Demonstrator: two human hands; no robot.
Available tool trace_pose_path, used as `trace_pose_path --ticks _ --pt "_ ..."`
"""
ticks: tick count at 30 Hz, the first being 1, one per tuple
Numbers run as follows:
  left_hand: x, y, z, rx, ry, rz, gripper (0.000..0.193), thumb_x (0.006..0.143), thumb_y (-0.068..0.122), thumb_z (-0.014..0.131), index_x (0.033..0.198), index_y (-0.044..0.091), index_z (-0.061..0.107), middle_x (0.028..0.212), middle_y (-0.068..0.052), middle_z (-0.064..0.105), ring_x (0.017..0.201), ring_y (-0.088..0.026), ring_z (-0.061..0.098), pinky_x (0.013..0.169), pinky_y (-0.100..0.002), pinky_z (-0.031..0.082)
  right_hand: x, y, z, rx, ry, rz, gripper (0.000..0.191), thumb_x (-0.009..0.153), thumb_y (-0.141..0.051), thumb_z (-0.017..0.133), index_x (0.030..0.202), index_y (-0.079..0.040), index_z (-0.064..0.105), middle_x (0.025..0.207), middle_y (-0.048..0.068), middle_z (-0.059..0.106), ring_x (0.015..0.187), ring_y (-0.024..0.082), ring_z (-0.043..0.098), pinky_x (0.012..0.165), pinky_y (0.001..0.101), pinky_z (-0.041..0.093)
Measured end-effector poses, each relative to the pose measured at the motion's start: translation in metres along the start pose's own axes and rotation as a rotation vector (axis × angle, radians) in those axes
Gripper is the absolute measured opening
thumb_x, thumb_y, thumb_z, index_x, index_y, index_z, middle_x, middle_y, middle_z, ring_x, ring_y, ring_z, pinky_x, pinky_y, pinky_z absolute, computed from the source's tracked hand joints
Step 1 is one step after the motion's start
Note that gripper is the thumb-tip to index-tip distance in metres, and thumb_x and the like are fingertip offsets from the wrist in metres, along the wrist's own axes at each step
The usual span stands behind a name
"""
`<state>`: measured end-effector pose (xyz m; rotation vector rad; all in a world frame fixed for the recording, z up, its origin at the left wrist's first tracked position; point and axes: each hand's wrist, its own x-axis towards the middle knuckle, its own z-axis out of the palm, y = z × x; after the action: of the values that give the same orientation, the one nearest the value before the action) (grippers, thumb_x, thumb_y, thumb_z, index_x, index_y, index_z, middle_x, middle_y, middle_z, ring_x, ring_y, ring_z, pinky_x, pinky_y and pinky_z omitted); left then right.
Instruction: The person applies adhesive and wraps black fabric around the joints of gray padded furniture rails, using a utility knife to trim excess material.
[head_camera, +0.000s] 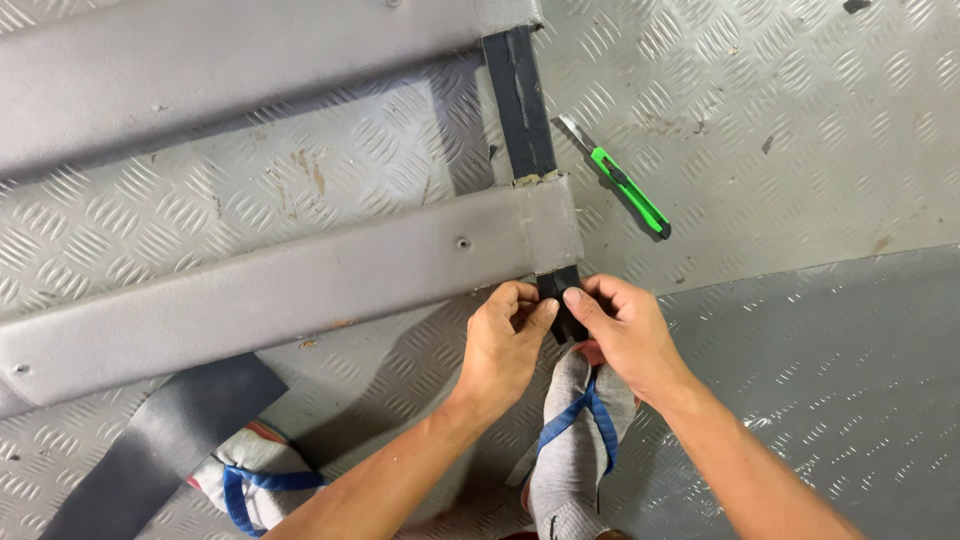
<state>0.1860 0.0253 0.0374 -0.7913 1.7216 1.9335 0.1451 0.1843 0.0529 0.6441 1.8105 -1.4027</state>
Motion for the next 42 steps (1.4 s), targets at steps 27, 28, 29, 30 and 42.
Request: trace_pose_path --ticks 27,28,29,30,42 --pt "-0.005 0.005 -0.015 0.135 -0.149 0.016 0.029 0.092 0.017 0.071 0.112 -0.002 0.063 0.090 -0.009 0.074 0.080 -0.011 0.068 0.072 -0.030 0.055 -0.018 -0.010 -0.008 -0.261 -0.100 -0.306 0.060 0.085 -0.029 0.077 0.130 0.002 0.053 0.098 0.008 0.074 0.086 0.012 0.070 0.072 0.0273 0.057" --pt "-0.004 0.004 -0.013 0.115 -0.146 0.012 0.030 0.091 0.017 0.071 0.113 -0.002 0.063 0.091 -0.009 0.074 0.080 -0.011 0.068 0.072 -0.030 0.056 -0.019 -0.011 -0.006 -0.360 -0.059 -0.315 0.064 0.082 -0.029 0.078 0.132 0.003 0.053 0.098 0.009 0.073 0.083 0.013 0.069 0.071 0.0283 0.058" --pt "-0.004 0.004 -0.011 0.081 -0.137 0.030 0.027 0.093 0.017 0.070 0.111 -0.003 0.063 0.090 -0.009 0.074 0.080 -0.010 0.066 0.072 -0.029 0.055 -0.021 -0.011 -0.005 -0.461 -0.018 -0.323 0.068 0.080 -0.029 0.080 0.133 0.004 0.052 0.097 0.010 0.073 0.080 0.014 0.069 0.069 0.0292 0.058" --pt "-0.003 0.003 -0.009 0.046 -0.127 0.050 0.025 0.095 0.017 0.069 0.110 -0.003 0.064 0.090 -0.008 0.074 0.081 -0.009 0.065 0.073 -0.029 0.054 -0.022 -0.010 -0.005 -0.464 -0.003 -0.299 0.064 0.082 -0.029 0.078 0.132 0.003 0.054 0.098 0.010 0.073 0.082 0.013 0.070 0.070 0.0288 0.058" --pt "0.003 -0.002 -0.001 0.043 -0.074 -0.057 0.020 0.098 0.016 0.068 0.091 -0.003 0.067 0.073 -0.004 0.067 0.066 -0.007 0.052 0.058 -0.029 0.047 0.003 -0.009 0.002 -0.237 0.051 -0.213 0.031 0.101 -0.027 0.065 0.109 0.002 0.070 0.079 0.003 0.062 0.070 0.007 0.051 0.062 0.0278 0.045"
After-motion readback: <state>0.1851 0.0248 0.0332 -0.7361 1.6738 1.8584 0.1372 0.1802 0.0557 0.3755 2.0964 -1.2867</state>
